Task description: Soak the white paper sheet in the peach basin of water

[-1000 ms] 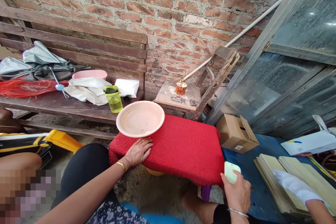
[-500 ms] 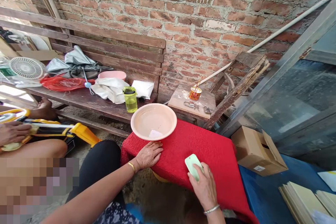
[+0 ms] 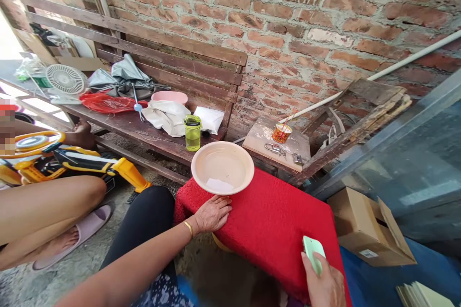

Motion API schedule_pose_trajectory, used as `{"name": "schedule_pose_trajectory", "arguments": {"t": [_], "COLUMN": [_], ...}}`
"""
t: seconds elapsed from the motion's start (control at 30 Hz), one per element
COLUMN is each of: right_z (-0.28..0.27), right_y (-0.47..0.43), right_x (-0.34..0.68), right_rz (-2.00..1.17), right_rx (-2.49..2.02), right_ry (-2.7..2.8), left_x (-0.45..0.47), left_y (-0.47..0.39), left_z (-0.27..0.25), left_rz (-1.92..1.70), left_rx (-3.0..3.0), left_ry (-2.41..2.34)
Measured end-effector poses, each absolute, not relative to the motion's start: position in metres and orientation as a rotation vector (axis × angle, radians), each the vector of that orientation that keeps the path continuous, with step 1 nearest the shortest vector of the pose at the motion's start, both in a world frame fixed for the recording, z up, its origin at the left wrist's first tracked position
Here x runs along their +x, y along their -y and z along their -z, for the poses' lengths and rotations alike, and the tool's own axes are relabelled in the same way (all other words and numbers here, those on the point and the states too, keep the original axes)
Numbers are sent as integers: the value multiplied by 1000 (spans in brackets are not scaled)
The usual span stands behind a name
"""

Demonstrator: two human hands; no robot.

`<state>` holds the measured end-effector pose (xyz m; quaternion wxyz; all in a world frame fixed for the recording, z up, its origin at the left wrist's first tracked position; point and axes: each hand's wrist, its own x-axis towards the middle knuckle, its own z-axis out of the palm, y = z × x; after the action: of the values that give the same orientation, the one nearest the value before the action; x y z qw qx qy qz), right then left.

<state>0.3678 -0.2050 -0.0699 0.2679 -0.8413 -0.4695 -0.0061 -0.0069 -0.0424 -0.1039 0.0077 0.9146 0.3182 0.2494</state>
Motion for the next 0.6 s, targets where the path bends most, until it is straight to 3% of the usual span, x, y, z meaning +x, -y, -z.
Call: {"name": "schedule_pose_trajectory", "arguments": {"t": [0.13, 0.37, 0.6], "right_z": [69, 83, 90], "right_y": [181, 136, 137], "right_x": [320, 199, 251], "right_rz": [-135, -337, -273], "right_rx": [-2129, -1759, -1964], "right_ry": [1195, 1587, 1497], "left_x": [-6, -7, -6], "left_y": [42, 42, 41], "left_z": [106, 101, 100], "left_rz": [-770, -771, -746], "left_rx": [2855, 2882, 2860], "left_ry": [-991, -970, -966]}}
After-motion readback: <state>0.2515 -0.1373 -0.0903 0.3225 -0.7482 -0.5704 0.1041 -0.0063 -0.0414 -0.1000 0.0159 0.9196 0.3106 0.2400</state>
